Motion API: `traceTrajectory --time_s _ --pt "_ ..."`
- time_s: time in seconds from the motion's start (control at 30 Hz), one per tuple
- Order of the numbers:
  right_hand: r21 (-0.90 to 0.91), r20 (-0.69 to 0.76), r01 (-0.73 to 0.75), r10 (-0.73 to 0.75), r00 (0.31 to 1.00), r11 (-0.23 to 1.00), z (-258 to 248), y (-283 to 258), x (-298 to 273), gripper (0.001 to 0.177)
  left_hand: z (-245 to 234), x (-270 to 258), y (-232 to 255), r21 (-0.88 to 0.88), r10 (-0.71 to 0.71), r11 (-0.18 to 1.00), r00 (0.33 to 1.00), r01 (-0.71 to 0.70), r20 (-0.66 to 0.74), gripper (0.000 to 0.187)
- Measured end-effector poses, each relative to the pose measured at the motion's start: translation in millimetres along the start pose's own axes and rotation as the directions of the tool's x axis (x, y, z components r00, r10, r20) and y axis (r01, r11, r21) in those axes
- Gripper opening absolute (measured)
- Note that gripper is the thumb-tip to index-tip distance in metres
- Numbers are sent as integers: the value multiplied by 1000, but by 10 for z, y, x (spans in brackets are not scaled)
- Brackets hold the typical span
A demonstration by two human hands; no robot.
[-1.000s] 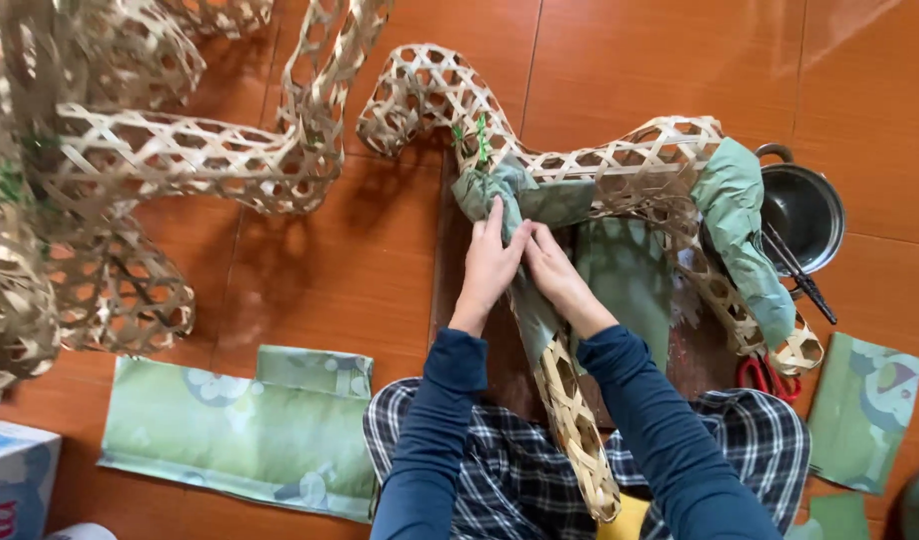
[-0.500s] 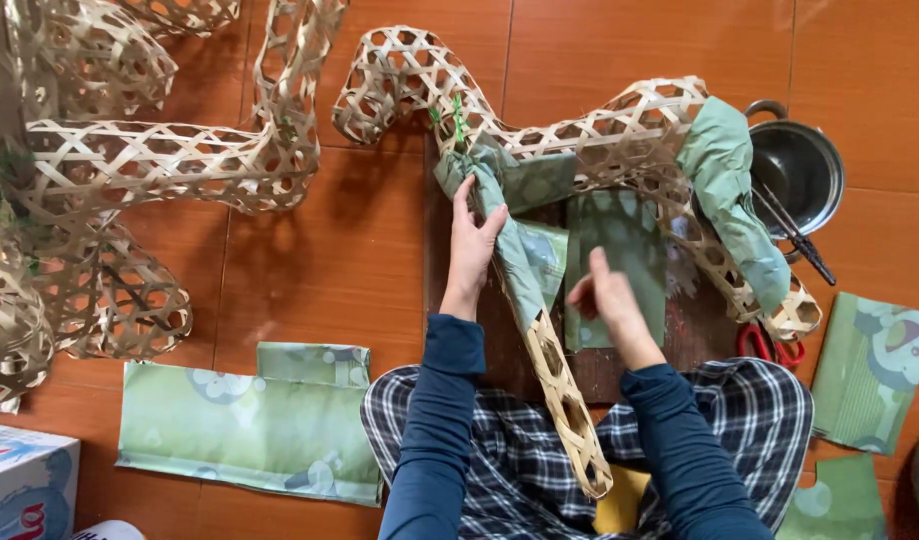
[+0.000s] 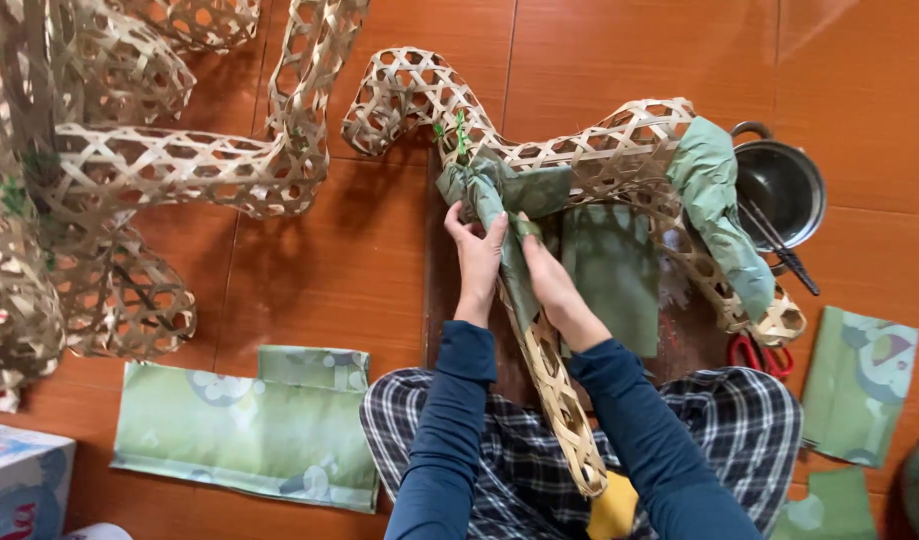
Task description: Decorating a large woven animal sculpture by applying paper patches with adhesive and trimming them with scissors.
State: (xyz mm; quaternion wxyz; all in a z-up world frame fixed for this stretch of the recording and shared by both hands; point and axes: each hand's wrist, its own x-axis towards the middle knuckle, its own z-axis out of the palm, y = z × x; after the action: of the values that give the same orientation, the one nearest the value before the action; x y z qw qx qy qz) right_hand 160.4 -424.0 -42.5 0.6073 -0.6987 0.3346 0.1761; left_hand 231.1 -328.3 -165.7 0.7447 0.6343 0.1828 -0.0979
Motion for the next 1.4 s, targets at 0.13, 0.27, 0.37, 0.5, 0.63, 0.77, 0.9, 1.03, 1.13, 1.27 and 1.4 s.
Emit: traceTrajectory --time_s 0.13,0.27,0.37,0.5,0.63,0.77,0.9,1.03,1.13,1.27,1.4 --pt "-210 162 565 -541 825 798 104 225 340 68 -344 -295 235 -116 40 992 998 -46 -52 87" --pt "-773 275 509 -523 807 380 46 307 349 72 -138 -816 435 -112 62 991 996 -69 -61 76" --pt "-815 262 416 -384 885 403 58 72 -77 73 -175 -1089 182 -129 51 990 996 -61 -77 70" --pt "-926 302 364 -382 874 101 -38 70 -202 67 -460 -1119 -84 -142 72 986 993 -85 -90 65" --pt "-704 326 710 -883 339 12 -167 -121 150 40 -56 -876 -157 -55 131 989 988 -136 -88 66" --pt "-579 524 783 -840 143 -228 19 -424 850 36 234 -337 -738 328 425 823 886 -463 185 61" --pt "-776 483 607 -782 394 -173 229 -407 1372 51 198 -777 156 161 212 958 965 -236 152 60" --pt "-882 408 402 -826 389 -246 316 -217 1862 59 165 -647 95 -204 -21 978 994 42 108 66" --pt "-917 374 254 -882 288 -306 325 -237 2054 37 124 -850 381 -221 -41 973 989 71 140 67" --pt "-962 262 180 -881 394 -205 265 -396 2395 20 115 -1346 1108 -160 -48 985 990 69 133 70" --pt "-931 147 341 -727 671 126 241 -696 2181 18 175 -527 -179 -440 -129 866 955 239 266 58"
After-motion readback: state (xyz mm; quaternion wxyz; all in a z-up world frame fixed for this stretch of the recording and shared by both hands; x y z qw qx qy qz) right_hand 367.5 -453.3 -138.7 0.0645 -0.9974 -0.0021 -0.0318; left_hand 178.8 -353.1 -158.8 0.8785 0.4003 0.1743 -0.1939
